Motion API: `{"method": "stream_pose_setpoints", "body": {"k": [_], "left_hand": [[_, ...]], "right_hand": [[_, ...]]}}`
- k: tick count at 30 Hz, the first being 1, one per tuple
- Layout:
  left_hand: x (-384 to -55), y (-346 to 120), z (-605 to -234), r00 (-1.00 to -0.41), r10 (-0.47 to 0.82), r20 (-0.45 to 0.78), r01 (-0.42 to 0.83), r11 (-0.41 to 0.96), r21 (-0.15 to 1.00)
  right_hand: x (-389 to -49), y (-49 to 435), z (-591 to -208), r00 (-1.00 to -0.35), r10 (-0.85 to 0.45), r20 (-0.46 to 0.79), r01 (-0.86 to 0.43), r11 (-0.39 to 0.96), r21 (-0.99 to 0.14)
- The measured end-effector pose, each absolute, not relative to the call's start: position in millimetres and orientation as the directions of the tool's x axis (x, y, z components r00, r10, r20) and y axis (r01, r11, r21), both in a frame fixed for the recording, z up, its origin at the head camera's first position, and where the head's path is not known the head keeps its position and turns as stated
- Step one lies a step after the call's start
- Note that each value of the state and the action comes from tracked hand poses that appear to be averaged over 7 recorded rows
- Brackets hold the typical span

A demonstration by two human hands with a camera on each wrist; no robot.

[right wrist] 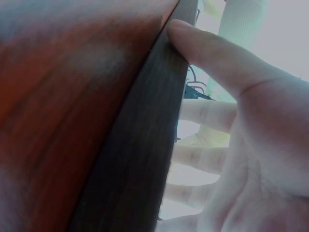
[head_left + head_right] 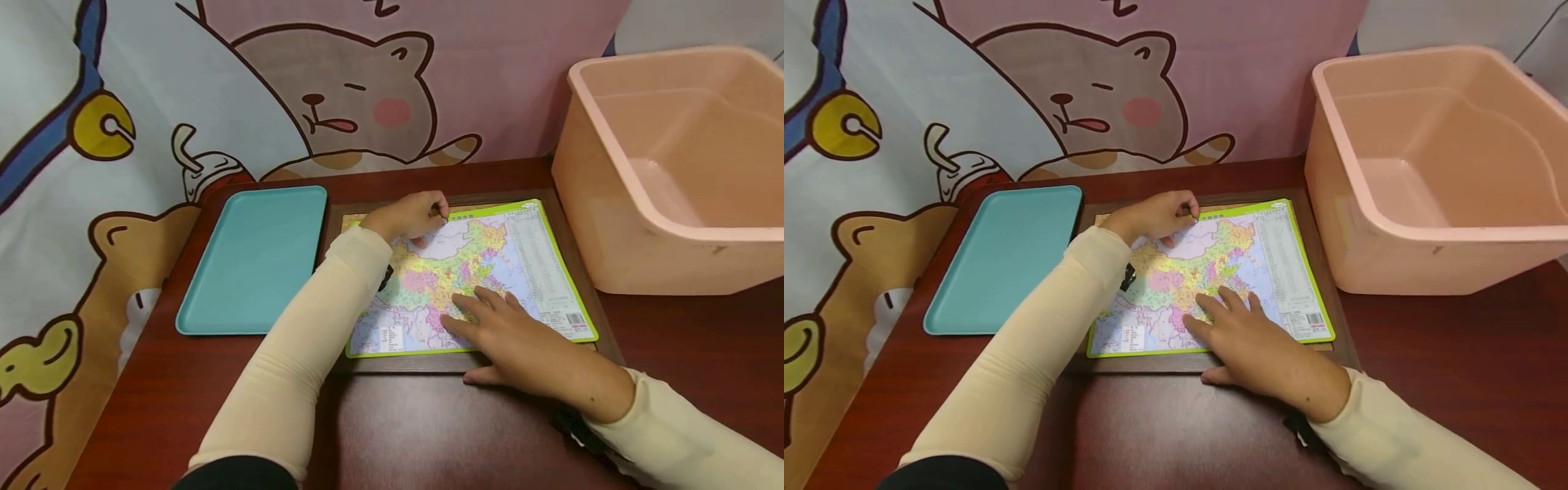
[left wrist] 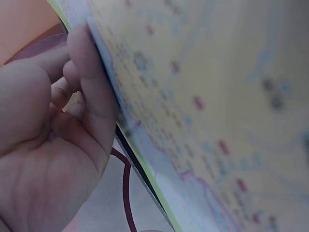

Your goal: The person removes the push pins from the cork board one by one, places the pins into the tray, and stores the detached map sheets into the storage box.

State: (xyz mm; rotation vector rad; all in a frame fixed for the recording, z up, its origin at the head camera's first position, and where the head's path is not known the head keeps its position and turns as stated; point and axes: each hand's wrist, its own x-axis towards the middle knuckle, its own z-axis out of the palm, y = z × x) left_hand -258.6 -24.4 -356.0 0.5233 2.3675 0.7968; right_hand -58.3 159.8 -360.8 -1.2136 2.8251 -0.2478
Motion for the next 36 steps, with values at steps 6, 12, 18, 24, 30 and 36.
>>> {"method": "stream_pose_setpoints", "body": {"k": [6, 12, 18, 24, 30, 36], "left_hand": [[-260.3, -24.5, -353.2, -0.750, 0.524, -0.404, 0.180, 0.750, 0.637], [-260.3, -23.4, -355.2, -0.766, 0.510, -0.393, 0.173, 0.751, 0.637], [-259.2, -22.2, -358.5, -0.753, 0.515, -0.409, 0.172, 0.754, 0.633], [-258.2, -22.8, -357.1, -0.753, 0.520, -0.402, 0.180, 0.752, 0.634], [-258.5, -23.3, -353.8, -0.751, 0.521, -0.406, 0.187, 0.757, 0.626], [-258.7, -23.1, -352.3, -0.753, 0.512, -0.414, 0.185, 0.769, 0.612]], "right_hand": [[-58.8, 159.5, -358.3, -0.691, -0.723, 0.009, -0.713, 0.679, -0.176], [-58.6, 159.5, -358.4, -0.696, -0.718, 0.001, -0.707, 0.685, -0.178], [-57.6, 160.0, -360.0, -0.695, -0.719, -0.004, -0.707, 0.683, -0.183], [-57.5, 160.2, -360.7, -0.694, -0.720, 0.005, -0.708, 0.682, -0.183], [-58.4, 159.7, -358.6, -0.695, -0.719, -0.002, -0.708, 0.684, -0.175], [-58.7, 159.4, -358.6, -0.695, -0.719, -0.003, -0.706, 0.684, -0.182]]}}
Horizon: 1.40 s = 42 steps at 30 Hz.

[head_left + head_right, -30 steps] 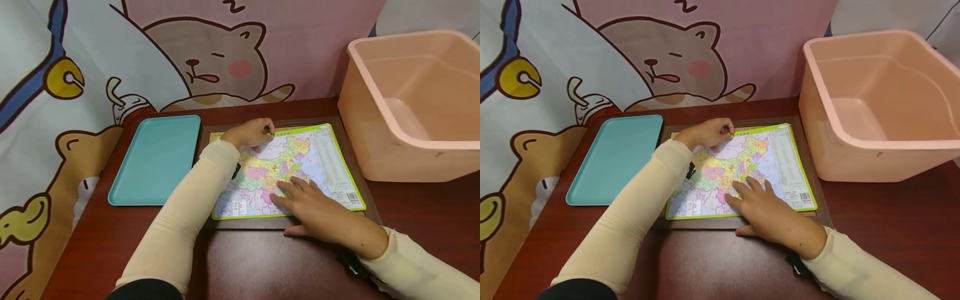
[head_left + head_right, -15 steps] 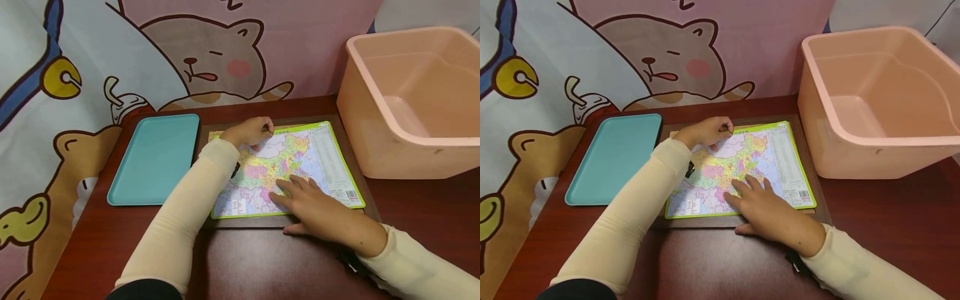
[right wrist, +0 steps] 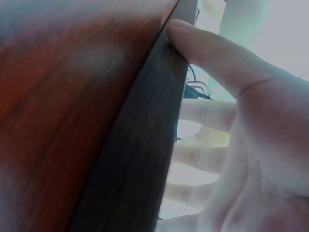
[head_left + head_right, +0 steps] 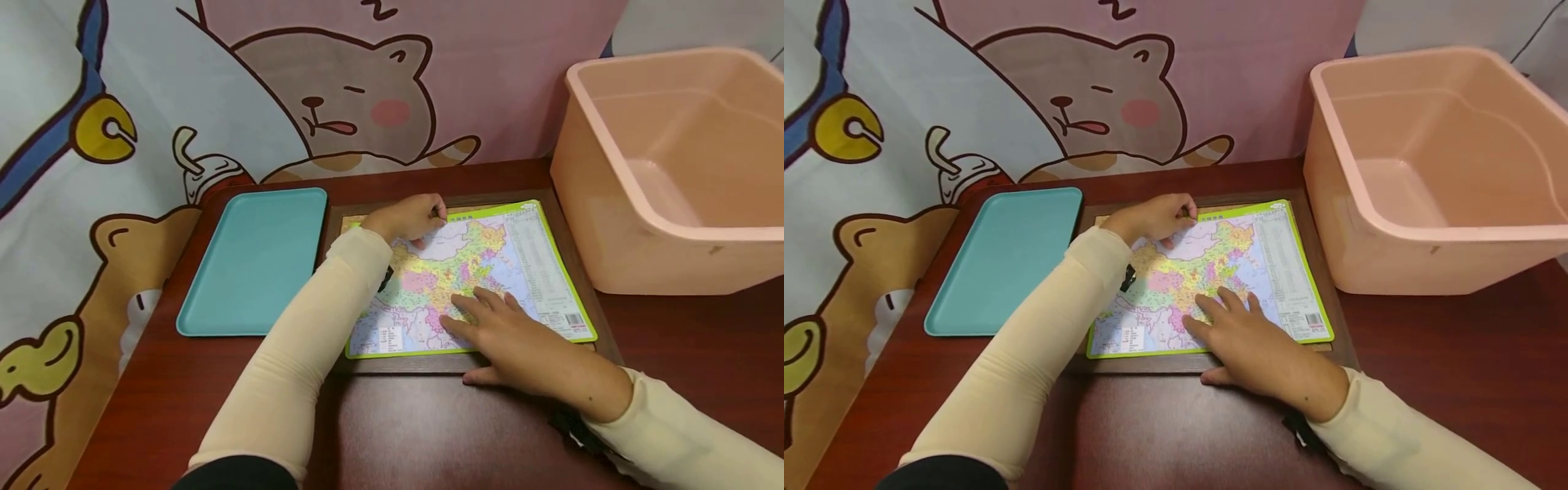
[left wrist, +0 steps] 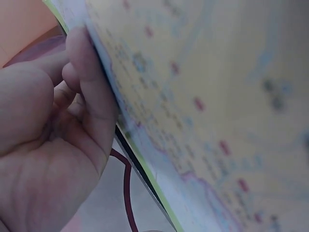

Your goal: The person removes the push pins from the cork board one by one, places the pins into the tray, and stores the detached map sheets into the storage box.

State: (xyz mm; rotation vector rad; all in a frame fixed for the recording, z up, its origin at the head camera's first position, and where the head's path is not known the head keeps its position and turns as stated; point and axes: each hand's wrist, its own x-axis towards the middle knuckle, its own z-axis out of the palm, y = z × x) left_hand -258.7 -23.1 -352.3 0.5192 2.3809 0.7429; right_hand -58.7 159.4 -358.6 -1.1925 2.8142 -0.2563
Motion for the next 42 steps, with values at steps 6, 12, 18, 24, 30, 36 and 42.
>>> {"method": "stream_pose_setpoints", "body": {"k": [6, 12, 18, 24, 30, 36, 42], "left_hand": [[-258.3, -22.7, -354.6, -0.754, 0.512, -0.412, 0.179, 0.763, 0.621], [-258.6, -22.8, -355.7, -0.765, 0.510, -0.394, 0.182, 0.758, 0.627], [-258.2, -23.5, -353.8, -0.760, 0.518, -0.392, 0.192, 0.755, 0.627], [-258.5, -23.2, -353.2, -0.757, 0.516, -0.399, 0.193, 0.762, 0.619], [-258.8, -23.6, -351.1, -0.762, 0.514, -0.394, 0.190, 0.759, 0.623], [-259.0, -24.1, -351.8, -0.760, 0.517, -0.395, 0.189, 0.757, 0.626], [-258.7, -24.5, -352.9, -0.754, 0.520, -0.401, 0.191, 0.758, 0.624]], "right_hand": [[-57.5, 159.7, -359.5, -0.697, -0.717, -0.013, -0.702, 0.686, -0.191], [-57.1, 160.0, -360.4, -0.698, -0.717, -0.001, -0.704, 0.686, -0.185], [-57.9, 159.4, -359.2, -0.696, -0.718, -0.005, -0.705, 0.685, -0.182], [-58.8, 158.6, -358.8, -0.695, -0.719, -0.005, -0.707, 0.684, -0.180], [-58.8, 158.9, -358.0, -0.694, -0.720, 0.001, -0.709, 0.684, -0.171], [-59.2, 158.7, -357.3, -0.695, -0.719, -0.007, -0.707, 0.685, -0.175], [-58.6, 158.8, -357.1, -0.698, -0.717, -0.007, -0.704, 0.687, -0.177]]}}
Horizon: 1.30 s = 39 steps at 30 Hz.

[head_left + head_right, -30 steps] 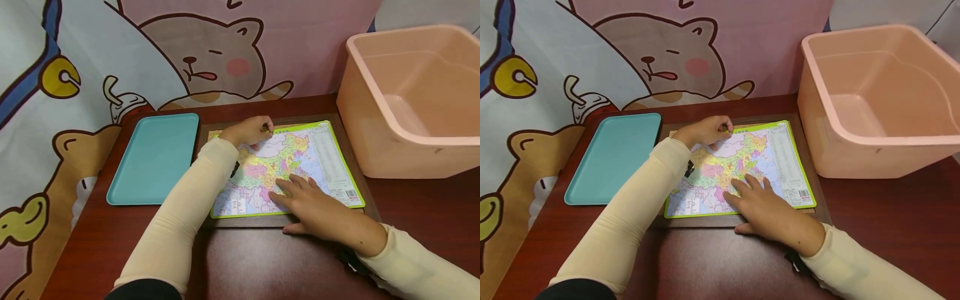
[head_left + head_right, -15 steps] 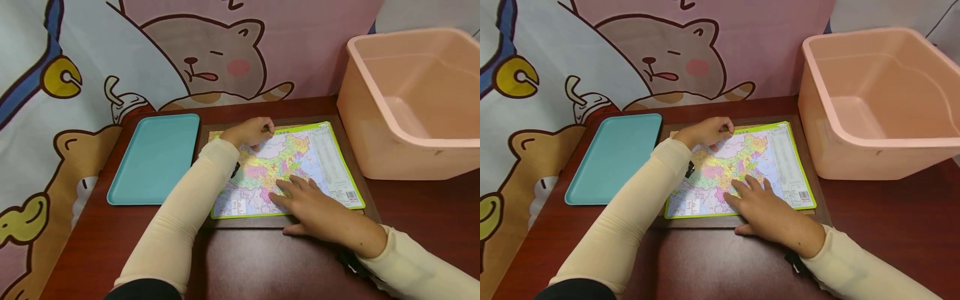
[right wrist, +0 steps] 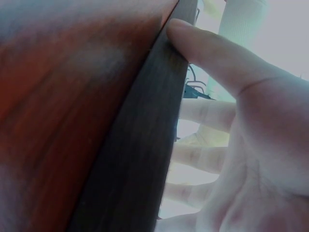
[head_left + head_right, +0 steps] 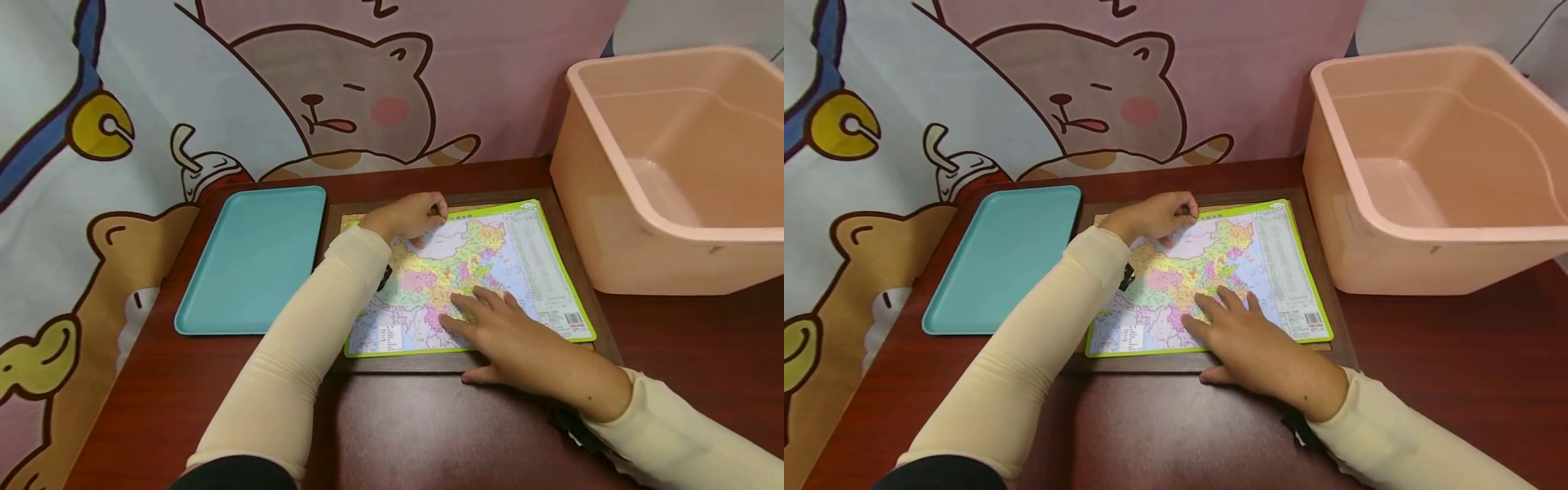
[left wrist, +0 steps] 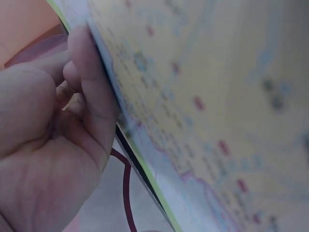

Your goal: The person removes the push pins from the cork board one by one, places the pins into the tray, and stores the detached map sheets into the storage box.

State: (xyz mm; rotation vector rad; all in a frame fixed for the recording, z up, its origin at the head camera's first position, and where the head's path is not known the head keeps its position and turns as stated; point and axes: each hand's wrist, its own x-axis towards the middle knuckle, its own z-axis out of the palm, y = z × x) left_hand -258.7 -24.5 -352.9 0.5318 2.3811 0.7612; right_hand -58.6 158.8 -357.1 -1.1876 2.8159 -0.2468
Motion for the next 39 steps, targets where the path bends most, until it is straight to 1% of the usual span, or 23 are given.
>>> {"method": "stream_pose_setpoints", "body": {"k": [5, 18, 22, 27, 33, 39], "left_hand": [[-258.8, -23.5, -352.2, -0.763, 0.509, -0.398, 0.183, 0.761, 0.622], [-258.9, -24.1, -359.2, -0.751, 0.528, -0.396, 0.183, 0.743, 0.644], [-259.2, -24.4, -358.7, -0.757, 0.528, -0.385, 0.175, 0.732, 0.659], [-258.5, -22.3, -357.1, -0.753, 0.521, -0.401, 0.168, 0.742, 0.649], [-257.8, -22.5, -356.4, -0.769, 0.512, -0.383, 0.164, 0.737, 0.655], [-258.7, -22.7, -357.3, -0.768, 0.515, -0.381, 0.179, 0.744, 0.644]], "right_hand": [[-58.7, 159.1, -357.0, -0.700, -0.714, -0.001, -0.703, 0.690, -0.173], [-57.1, 159.8, -359.9, -0.701, -0.713, -0.008, -0.700, 0.690, -0.184], [-57.6, 159.6, -360.1, -0.700, -0.714, -0.002, -0.702, 0.689, -0.182], [-57.4, 160.8, -360.6, -0.701, -0.713, -0.006, -0.699, 0.690, -0.189], [-58.4, 160.3, -360.9, -0.702, -0.713, 0.001, -0.701, 0.690, -0.184], [-58.1, 160.3, -360.2, -0.702, -0.712, 0.000, -0.700, 0.690, -0.185]]}}
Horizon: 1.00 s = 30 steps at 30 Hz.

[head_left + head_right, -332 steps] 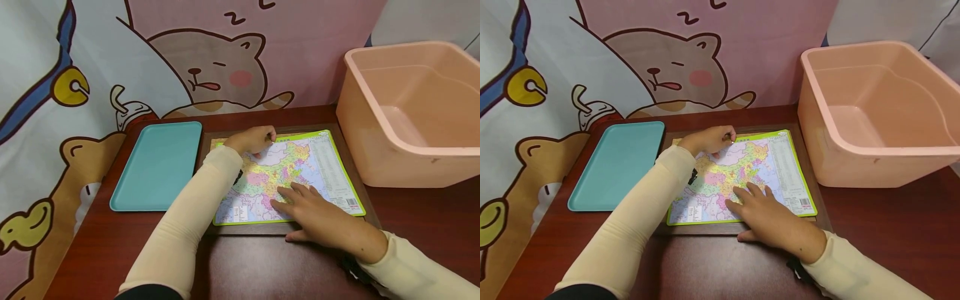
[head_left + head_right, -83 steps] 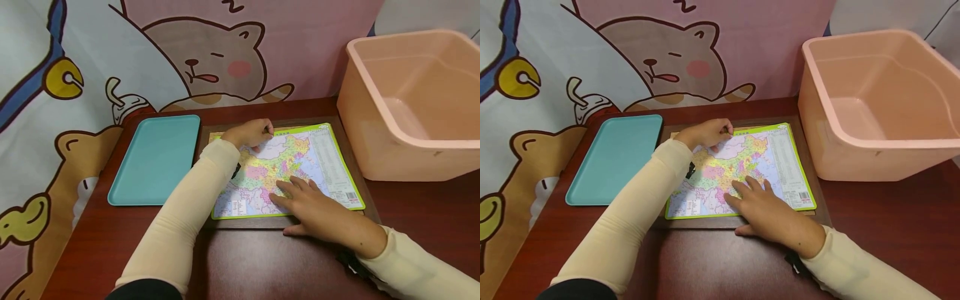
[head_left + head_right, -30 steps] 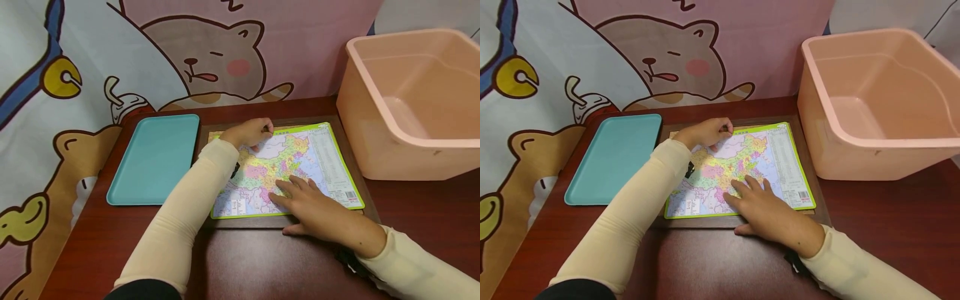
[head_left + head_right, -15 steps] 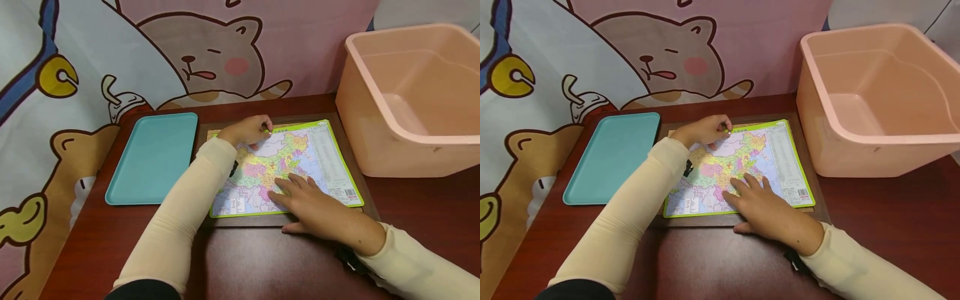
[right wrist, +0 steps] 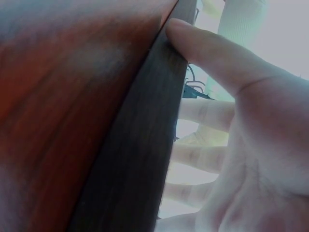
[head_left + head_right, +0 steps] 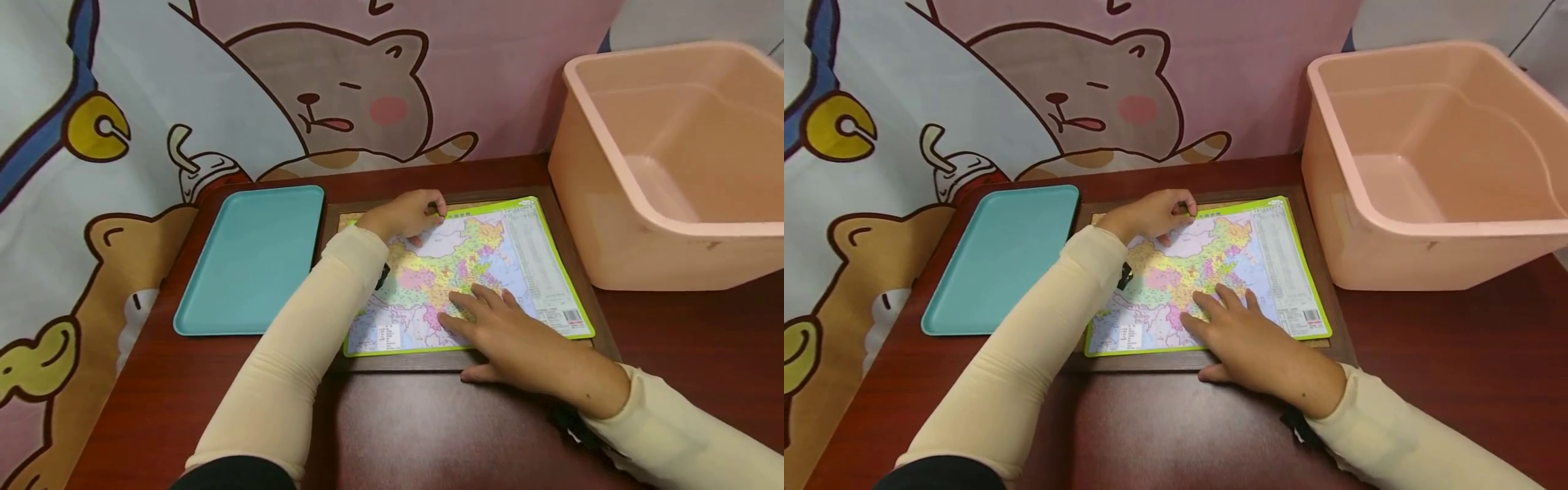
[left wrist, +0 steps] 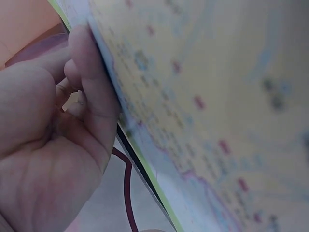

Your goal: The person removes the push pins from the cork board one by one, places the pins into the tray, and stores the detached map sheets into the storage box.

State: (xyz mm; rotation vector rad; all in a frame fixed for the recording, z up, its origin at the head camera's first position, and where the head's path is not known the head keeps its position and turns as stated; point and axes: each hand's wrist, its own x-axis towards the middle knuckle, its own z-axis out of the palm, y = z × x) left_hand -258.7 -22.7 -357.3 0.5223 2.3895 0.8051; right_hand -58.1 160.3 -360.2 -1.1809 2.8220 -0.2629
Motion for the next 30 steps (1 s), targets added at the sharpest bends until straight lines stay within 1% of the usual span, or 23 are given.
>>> {"method": "stream_pose_setpoints", "body": {"k": [6, 11, 18, 30], "left_hand": [[-258.3, -24.3, -356.7, -0.760, 0.529, -0.378, 0.191, 0.737, 0.648], [-257.4, -25.0, -354.4, -0.775, 0.520, -0.359, 0.192, 0.735, 0.650], [-256.2, -24.2, -352.9, -0.772, 0.513, -0.375, 0.190, 0.750, 0.634], [-256.2, -25.1, -359.8, -0.765, 0.526, -0.373, 0.177, 0.727, 0.663]], "right_hand": [[-57.8, 160.2, -359.0, -0.701, -0.713, -0.001, -0.700, 0.688, -0.192], [-58.3, 159.7, -358.2, -0.703, -0.711, 0.004, -0.699, 0.690, -0.186], [-57.6, 159.4, -357.9, -0.704, -0.710, -0.005, -0.697, 0.692, -0.188], [-56.5, 159.0, -360.3, -0.700, -0.714, -0.003, -0.701, 0.688, -0.187]]}}
